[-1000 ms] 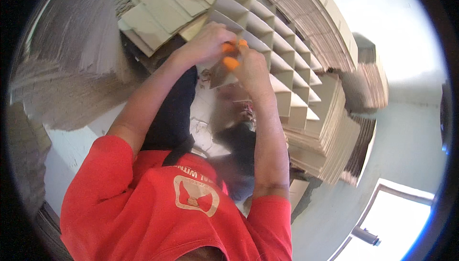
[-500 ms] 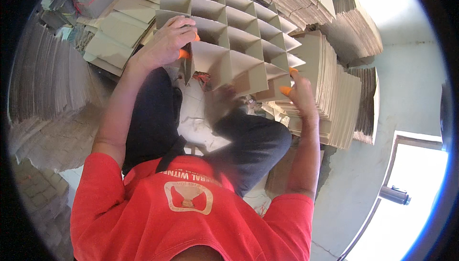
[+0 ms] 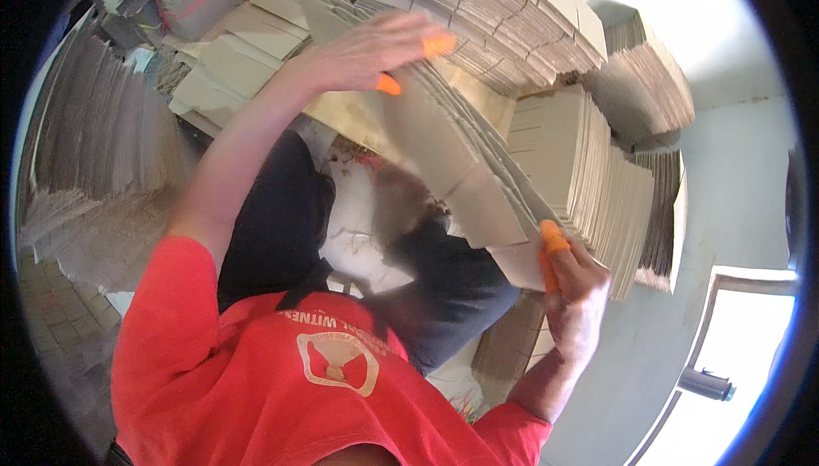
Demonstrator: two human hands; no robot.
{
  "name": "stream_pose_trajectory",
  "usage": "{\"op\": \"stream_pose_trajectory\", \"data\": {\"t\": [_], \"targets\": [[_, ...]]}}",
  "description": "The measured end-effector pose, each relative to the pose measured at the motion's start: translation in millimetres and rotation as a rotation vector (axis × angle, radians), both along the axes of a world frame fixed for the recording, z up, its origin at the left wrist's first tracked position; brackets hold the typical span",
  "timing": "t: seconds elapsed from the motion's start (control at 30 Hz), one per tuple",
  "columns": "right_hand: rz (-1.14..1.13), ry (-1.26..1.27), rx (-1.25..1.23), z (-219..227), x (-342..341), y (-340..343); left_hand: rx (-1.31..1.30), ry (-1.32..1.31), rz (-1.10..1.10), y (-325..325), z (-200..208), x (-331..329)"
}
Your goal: The person sits on the floor and repeatedly folds pre-cut cardboard sheets into box shapes. They pick up a flat sheet, fold along the scored lines to form sides and flaps, and place the assembled box onto a growing stack.
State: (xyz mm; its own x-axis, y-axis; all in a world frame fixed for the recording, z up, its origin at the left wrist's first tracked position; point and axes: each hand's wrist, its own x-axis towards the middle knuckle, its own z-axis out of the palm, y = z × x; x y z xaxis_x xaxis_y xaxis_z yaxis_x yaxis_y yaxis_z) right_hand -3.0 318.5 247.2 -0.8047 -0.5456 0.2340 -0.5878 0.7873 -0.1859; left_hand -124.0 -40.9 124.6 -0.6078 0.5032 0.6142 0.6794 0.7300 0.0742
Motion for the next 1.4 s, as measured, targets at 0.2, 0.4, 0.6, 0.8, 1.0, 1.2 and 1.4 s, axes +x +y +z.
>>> {"op": "stream_pose_trajectory", "data": {"t": [0.2,0.4,0.6,0.8,1.0,1.2,1.4], "targets": [[-0.301,1.065,-0.362,35,-19,32,0.294,-0.176,-0.047,15,42,-16],[-0.269,-0.068,-1.967,-39,-78,21,0.665,-0.218,-0.244,70,102,-4],[-0.218,-0.192,-2.036,-57,-118,-62,0.534,-0.518,-0.237,83,120,26],[0.248,-0.459,-1.863,1,-144,-95,0.562,0.103,0.091,7,171,7],[0.099,-0.465,-1.571,-59,-142,-54,0.243,0.286,0.822,-71,205,-31],[-0.271,-0.518,-1.47,-137,-99,-12,-0.14,-0.052,1.066,-140,21,-130],[-0.531,-0.316,-1.285,-140,-71,33,-0.154,-0.209,1.145,-131,-96,-118]]}}
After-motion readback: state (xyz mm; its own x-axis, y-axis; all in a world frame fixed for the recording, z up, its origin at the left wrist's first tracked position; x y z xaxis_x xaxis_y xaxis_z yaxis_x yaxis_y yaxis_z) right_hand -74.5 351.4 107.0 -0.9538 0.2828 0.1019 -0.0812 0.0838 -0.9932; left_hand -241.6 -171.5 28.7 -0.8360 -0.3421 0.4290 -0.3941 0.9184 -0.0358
